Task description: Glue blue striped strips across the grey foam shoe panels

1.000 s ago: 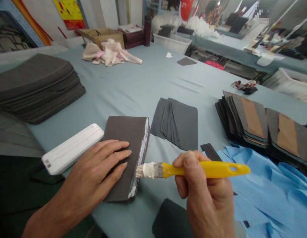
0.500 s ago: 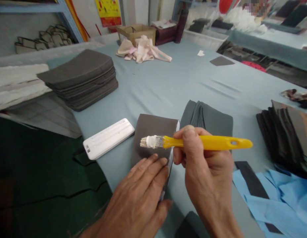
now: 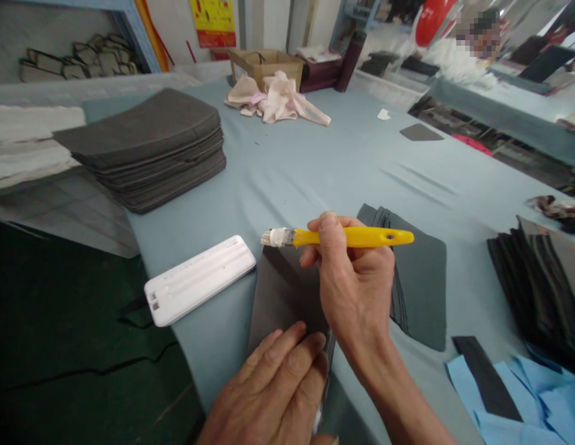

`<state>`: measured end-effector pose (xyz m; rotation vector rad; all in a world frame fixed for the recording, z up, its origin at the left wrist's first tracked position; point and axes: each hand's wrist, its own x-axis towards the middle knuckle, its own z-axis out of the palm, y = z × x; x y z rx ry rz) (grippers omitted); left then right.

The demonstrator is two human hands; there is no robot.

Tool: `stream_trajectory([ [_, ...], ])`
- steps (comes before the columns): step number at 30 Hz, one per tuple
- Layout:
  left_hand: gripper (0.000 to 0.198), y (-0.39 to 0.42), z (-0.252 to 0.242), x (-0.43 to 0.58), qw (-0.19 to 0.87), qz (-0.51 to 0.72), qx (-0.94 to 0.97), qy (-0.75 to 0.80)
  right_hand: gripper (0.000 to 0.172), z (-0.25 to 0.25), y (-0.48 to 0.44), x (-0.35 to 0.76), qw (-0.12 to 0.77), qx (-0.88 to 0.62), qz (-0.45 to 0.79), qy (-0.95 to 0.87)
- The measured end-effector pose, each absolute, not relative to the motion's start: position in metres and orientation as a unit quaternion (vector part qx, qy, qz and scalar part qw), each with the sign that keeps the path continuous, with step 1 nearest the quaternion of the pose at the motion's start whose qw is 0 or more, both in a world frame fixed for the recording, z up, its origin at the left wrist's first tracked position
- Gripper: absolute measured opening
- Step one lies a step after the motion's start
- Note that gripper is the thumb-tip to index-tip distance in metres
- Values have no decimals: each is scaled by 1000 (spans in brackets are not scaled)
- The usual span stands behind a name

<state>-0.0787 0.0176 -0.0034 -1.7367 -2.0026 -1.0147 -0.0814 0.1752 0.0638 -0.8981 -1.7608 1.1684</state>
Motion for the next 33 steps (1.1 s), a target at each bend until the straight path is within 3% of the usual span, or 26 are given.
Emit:
stream_trajectory([
  [10, 36, 20, 1, -79, 162, -374, -584, -702, 32, 57, 182, -91, 390, -370, 425, -728],
  [18, 32, 17, 0, -79, 140, -357, -601, -701, 34, 73, 169, -75, 348, -357, 395, -772],
  [26, 35, 18, 10, -79, 110, -363, -593, -710, 35, 62, 184, -93, 413, -336, 417, -737],
  [33, 35, 17, 11, -78, 111, -355, -593, -714, 33, 64, 177, -87, 369, -348, 411, -758],
])
